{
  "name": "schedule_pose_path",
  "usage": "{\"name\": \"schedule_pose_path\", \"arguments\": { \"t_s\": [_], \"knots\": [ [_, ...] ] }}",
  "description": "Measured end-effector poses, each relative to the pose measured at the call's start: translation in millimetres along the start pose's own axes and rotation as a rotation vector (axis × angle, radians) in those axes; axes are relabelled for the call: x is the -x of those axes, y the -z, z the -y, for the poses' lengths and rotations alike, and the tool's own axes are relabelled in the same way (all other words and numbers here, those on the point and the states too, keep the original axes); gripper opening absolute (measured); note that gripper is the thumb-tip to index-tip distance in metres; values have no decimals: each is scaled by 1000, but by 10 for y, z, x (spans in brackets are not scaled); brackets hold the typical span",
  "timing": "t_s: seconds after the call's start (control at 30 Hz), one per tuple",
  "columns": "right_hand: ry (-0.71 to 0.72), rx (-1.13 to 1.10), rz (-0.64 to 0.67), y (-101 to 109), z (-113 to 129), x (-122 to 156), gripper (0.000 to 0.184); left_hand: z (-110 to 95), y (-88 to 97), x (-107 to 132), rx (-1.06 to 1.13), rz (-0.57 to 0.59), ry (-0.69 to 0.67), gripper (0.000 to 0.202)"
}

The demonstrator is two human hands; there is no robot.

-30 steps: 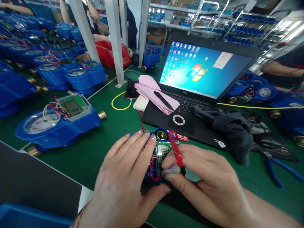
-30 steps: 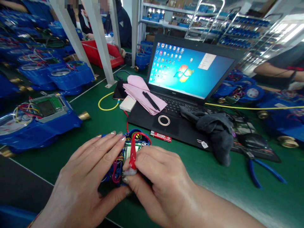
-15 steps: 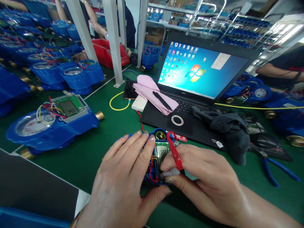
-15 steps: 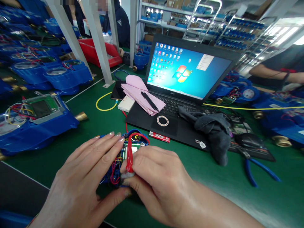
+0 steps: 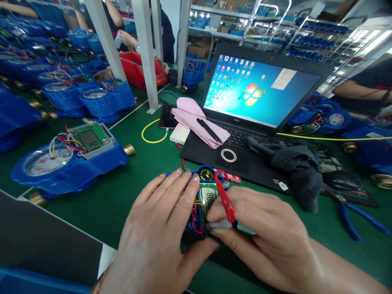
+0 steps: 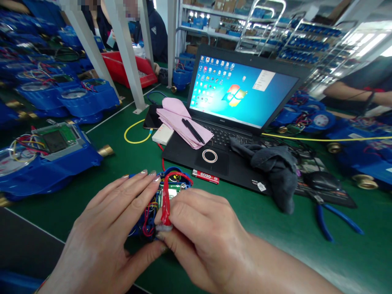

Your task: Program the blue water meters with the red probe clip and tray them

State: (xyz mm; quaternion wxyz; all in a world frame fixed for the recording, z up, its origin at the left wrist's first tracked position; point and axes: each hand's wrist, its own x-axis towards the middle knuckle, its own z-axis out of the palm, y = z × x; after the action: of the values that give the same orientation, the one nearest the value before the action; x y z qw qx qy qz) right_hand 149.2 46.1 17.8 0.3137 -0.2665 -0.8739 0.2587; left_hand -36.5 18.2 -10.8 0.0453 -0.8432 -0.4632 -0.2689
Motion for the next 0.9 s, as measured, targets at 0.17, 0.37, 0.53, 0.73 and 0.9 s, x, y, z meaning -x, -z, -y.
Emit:
{"name": "schedule_pose_path", "arguments": {
  "t_s": [0.17, 0.37, 0.53, 0.73, 0.9],
  "knots": [
    [-10, 12, -30, -7, 8, 7, 9, -1, 9, -20, -4, 14, 5, 63],
    [-12, 7, -33, -17, -16, -8, 9, 6, 0, -27, -43, -13, -9, 62],
    [16, 26, -37, -14, -26, -7, 8, 20, -18, -23, -90, -32, -31, 63],
    [17, 22, -43, -67, -43, -9, 8, 62, -18, -33, -143, -47, -57, 67],
    [135, 65, -23, -88, -207, 31, 8, 213, -96, 76, -259, -96, -187, 60]
  ]
}}
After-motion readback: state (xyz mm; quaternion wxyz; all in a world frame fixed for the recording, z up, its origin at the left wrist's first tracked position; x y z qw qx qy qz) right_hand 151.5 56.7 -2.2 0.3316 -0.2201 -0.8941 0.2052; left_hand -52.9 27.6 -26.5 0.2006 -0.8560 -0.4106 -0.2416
